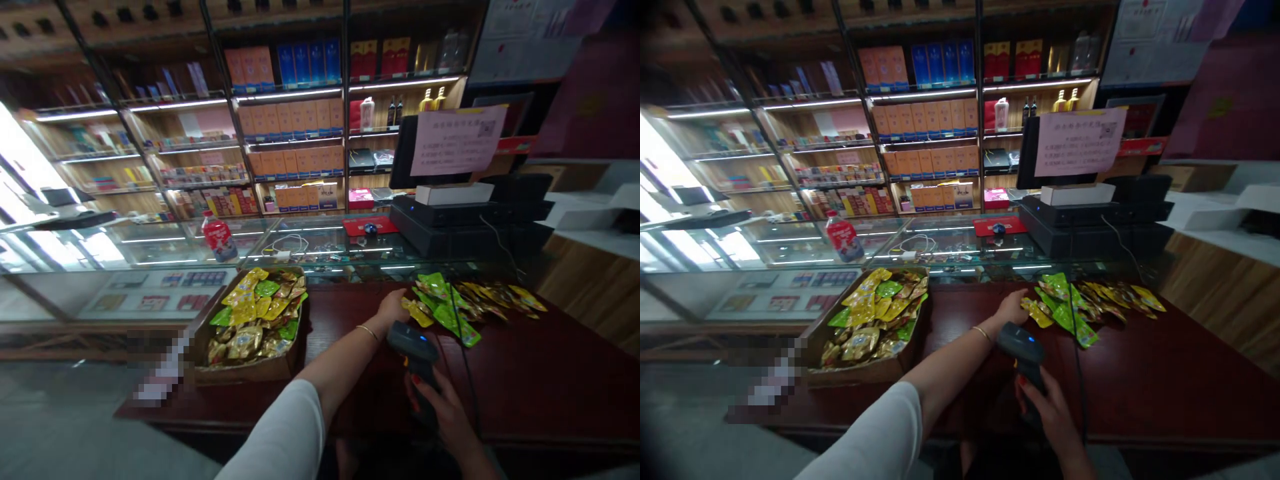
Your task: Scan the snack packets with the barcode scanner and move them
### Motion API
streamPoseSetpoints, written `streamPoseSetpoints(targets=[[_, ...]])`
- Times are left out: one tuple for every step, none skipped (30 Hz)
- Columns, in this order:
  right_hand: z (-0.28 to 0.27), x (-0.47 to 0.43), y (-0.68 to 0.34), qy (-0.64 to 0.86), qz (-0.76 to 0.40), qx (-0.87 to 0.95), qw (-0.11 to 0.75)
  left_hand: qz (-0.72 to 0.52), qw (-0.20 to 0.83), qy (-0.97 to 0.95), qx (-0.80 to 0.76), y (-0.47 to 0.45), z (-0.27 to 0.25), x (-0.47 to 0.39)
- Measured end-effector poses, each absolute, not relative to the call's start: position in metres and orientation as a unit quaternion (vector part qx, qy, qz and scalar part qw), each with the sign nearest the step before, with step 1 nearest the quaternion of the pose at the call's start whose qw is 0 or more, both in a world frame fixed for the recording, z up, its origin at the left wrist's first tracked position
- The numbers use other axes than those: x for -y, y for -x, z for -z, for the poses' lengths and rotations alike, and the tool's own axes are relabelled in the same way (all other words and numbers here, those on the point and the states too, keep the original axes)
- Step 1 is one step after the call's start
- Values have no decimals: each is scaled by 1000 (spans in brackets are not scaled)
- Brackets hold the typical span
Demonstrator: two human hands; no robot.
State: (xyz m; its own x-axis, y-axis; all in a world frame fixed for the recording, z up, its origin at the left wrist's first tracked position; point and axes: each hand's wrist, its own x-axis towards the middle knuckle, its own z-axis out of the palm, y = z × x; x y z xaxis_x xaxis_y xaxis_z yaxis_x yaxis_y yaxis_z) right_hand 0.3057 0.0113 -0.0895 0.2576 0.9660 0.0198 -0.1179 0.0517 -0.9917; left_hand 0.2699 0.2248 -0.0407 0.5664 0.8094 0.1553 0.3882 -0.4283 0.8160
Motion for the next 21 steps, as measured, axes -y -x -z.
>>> streamPoseSetpoints(targets=[[90, -11, -307, 519, -455, 407, 599, -268, 364, -808, -378, -255, 33, -222], [89, -10, -307, 515, -458, 407, 600, -261, 346, -816, -383, -235, 23, -219], [89, -10, -307, 509, -461, 408, 602, -261, 325, -824, -383, -212, 12, -215], [88, -10, -307, 505, -462, 409, 604, -265, 305, -832, -380, -185, -1, -210], [86, -11, -306, 502, -463, 410, 605, -273, 280, -843, -370, -155, -15, -206], [85, -11, -305, 501, -464, 411, 604, -294, 226, -860, -351, -122, -30, -202], [82, -11, -304, 502, -463, 413, 603, -317, 176, -866, -344, -88, -45, -199], [80, -12, -303, 504, -461, 416, 600, -334, 137, -859, -363, -53, -58, -196], [78, -12, -301, 506, -458, 421, 597, -337, 107, -840, -412, -20, -71, -195], [76, -12, -300, 507, -454, 427, 595, -329, 84, -813, -473, 11, -81, -194], [75, -13, -299, 508, -449, 433, 594, -318, 76, -799, -504, 37, -89, -193], [74, -13, -298, 506, -445, 437, 595, -311, 73, -791, -522, 59, -93, -191], [74, -13, -297, 503, -441, 438, 600, -305, 72, -785, -534, 73, -94, -189], [74, -14, -296, 499, -439, 437, 606, -300, 75, -784, -538, 81, -92, -185], [74, -13, -296, 494, -439, 433, 613, -297, 79, -786, -537, 81, -86, -180], [74, -13, -295, 489, -440, 430, 618, -294, 87, -792, -527, 74, -78, -173], [74, -13, -294, 485, -440, 428, 623, -292, 100, -804, -509, 61, -67, -166], [74, -12, -293, 483, -440, 430, 623, -288, 118, -819, -483, 42, -55, -159], [73, -12, -292, 483, -438, 432, 623, -293, 155, -842, -425, 19, -42, -153], [73, -11, -292, 485, -434, 436, 622, -284, 195, -865, -365, -7, -29, -148], [72, -11, -292, 488, -428, 439, 621, -261, 224, -880, -328, -32, -16, -145]])
